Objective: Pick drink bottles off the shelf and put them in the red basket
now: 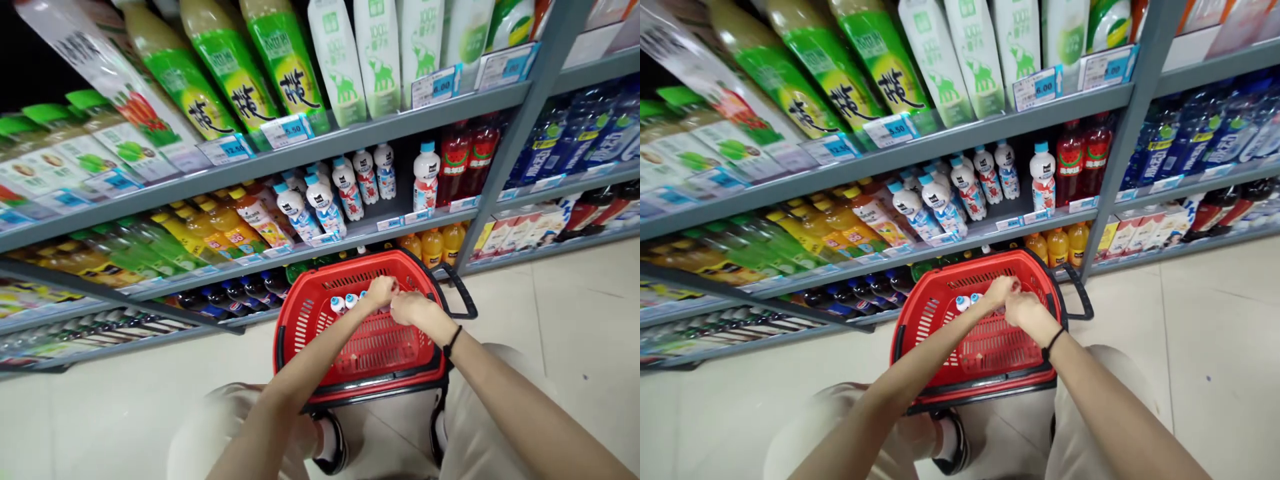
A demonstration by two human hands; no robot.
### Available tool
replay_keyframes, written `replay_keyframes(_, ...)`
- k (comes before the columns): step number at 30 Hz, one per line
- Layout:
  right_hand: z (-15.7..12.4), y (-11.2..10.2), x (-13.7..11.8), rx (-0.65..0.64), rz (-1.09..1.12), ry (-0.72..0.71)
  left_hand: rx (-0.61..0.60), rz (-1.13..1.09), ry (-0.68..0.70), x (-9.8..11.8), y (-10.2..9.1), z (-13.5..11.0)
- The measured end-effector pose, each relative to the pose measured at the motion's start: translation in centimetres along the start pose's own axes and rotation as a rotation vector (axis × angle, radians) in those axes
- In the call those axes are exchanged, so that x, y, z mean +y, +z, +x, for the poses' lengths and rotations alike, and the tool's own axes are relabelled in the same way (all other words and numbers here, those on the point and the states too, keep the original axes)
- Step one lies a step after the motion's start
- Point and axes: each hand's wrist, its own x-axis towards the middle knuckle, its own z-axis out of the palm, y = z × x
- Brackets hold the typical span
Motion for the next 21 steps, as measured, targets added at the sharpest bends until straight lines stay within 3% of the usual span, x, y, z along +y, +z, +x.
replay_keyframes(4, 0.3, 0.3, -0.3, 0.005, -0.008, 0.003, 0.302, 0.032, -0.003, -0.4, -7.2, 0.9)
replay_keyframes(8, 0.6, 0.3, -1.0, -0.015, -0.011, 0.0, 0.763, 0.076, 0.048, -1.1, -15.9, 2.3)
replay_keyframes(10, 0.7, 0.3, -1.4, -0.024, -0.014, -0.016, 0.947, 0.119, 0.094, -1.6, -18.9, 3.9)
replay_keyframes(12, 0.7, 0.2, -1.8, -0.027, -0.017, -0.029, 1.007, 0.162, 0.112, -2.2, -20.6, 6.3)
replay_keyframes(17, 0.5, -0.1, -2.1, -0.026, -0.021, -0.016, 0.956, 0.071, -0.019, -3.4, -22.1, 12.6)
replay_keyframes(21, 0.6, -0.2, -1.3, -0.018, 0.001, -0.013, 0.923, 0.025, -0.05, -3.3, -21.8, 13.8)
